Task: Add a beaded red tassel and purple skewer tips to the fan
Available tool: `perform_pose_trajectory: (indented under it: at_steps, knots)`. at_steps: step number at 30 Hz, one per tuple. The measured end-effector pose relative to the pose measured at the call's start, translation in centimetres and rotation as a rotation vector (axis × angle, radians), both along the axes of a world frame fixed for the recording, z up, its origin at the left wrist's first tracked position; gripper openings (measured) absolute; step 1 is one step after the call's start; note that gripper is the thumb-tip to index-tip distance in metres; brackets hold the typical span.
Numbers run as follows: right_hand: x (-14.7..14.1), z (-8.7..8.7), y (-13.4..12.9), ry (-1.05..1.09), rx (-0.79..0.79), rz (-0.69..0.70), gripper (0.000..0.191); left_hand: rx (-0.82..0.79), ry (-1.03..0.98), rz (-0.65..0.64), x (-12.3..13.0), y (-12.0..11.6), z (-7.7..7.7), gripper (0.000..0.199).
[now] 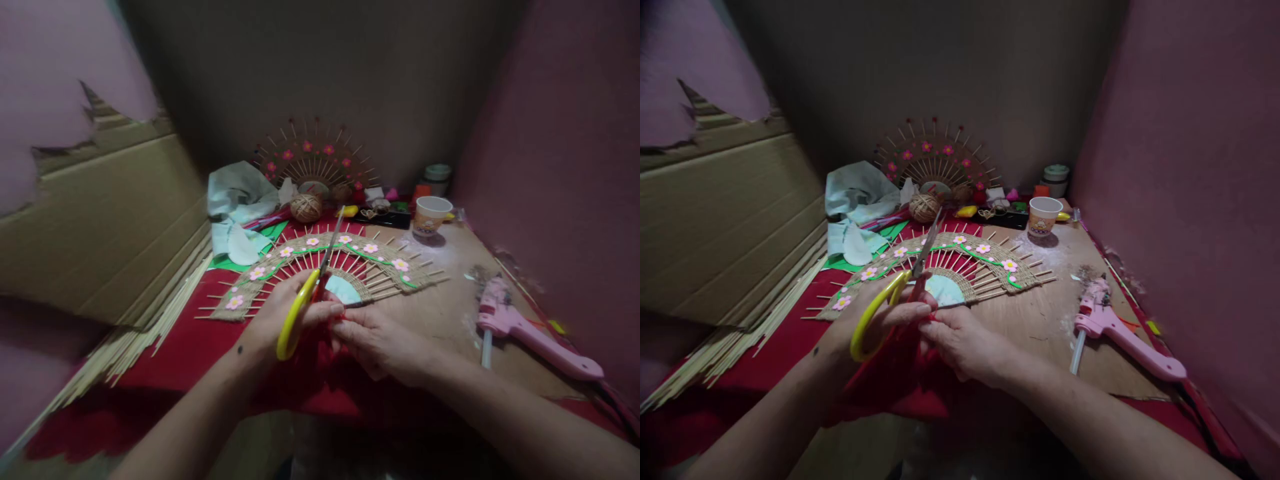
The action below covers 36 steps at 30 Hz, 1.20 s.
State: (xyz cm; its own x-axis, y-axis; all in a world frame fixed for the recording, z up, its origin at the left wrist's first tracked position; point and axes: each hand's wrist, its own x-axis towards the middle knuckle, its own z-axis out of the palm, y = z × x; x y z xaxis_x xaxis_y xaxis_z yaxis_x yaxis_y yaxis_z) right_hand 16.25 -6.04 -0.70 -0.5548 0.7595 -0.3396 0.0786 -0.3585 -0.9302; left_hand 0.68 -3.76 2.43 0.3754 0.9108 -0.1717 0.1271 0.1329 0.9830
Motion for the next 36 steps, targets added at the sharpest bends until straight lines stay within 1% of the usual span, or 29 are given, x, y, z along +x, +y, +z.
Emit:
perform_pose_trajectory:
  at_steps: [3, 6, 8, 10, 13, 15, 17, 20, 22, 24, 28, 31, 32, 34, 36]
  knots:
    - [0.0, 0.0, 0.0, -0.066, 0.043, 0.026, 0.031, -0.001, 0.049, 0.023, 0.4, -0.1, 0.6, 0.038]
    - [0.1, -0.3, 0.1, -0.086, 0.086, 0.052, 0.028, 0.043, 0.091, 0.004, 0.2, 0.3, 0.2, 0.033]
    - [0.2, -0.6, 0.1, -0.034, 0.07, 0.041, 0.026, 0.095, 0.094, 0.021, -0.1, 0.7, -0.4, 0.025]
    - [0.4, -0.7, 0.2, 0.056, 0.011, 0.014, 0.027, 0.123, 0.053, 0.05, -0.4, 1.0, -1.1, 0.019]
    - [0.6, -0.7, 0.3, 0.189, -0.099, -0.04, 0.03, 0.089, -0.03, 0.089, -0.5, 1.2, -1.6, 0.018]
    - [0.7, -0.8, 0.4, 0.26, -0.15, -0.063, 0.029, 0.087, -0.053, 0.115, -0.4, 1.3, -1.7, 0.02]
    - [0.7, -1.1, 0.4, 0.304, -0.172, -0.075, 0.028, 0.127, -0.051, 0.139, -0.6, 1.5, -1.6, 0.02]
    - [0.8, -1.6, 0.6, 0.335, -0.149, -0.11, 0.029, 0.175, -0.002, 0.181, -1.2, 1.6, -1.3, 0.019]
    - [0.8, -1.8, 0.6, 0.347, -0.132, -0.132, 0.03, 0.169, 0.041, 0.207, -1.5, 1.4, -1.0, 0.023]
    - [0.7, -1.8, 0.7, 0.351, -0.131, -0.136, 0.03, 0.123, 0.019, 0.173, -1.5, 1.0, -0.8, 0.028]
    - [0.5, -1.5, 0.6, 0.319, -0.131, -0.106, 0.03, -0.056, -0.111, 0.048, -0.5, 0.2, -0.6, 0.035]
    - [0.4, -1.5, 0.5, 0.285, -0.131, -0.083, 0.031, -0.075, -0.161, 0.033, 0.1, 0.1, -1.2, 0.04]
    - [0.5, -1.6, 0.5, 0.281, -0.138, -0.078, 0.031, -0.059, -0.18, 0.021, 0.1, 0.2, -1.5, 0.038]
    - [0.7, -1.8, 0.6, 0.292, -0.161, -0.067, 0.03, -0.026, -0.197, -0.008, 0.0, 0.5, -2.0, 0.024]
    - [0.9, -1.9, 0.7, 0.324, -0.18, -0.044, 0.028, 0.003, -0.173, -0.029, -0.2, 0.6, -2.2, 0.015]
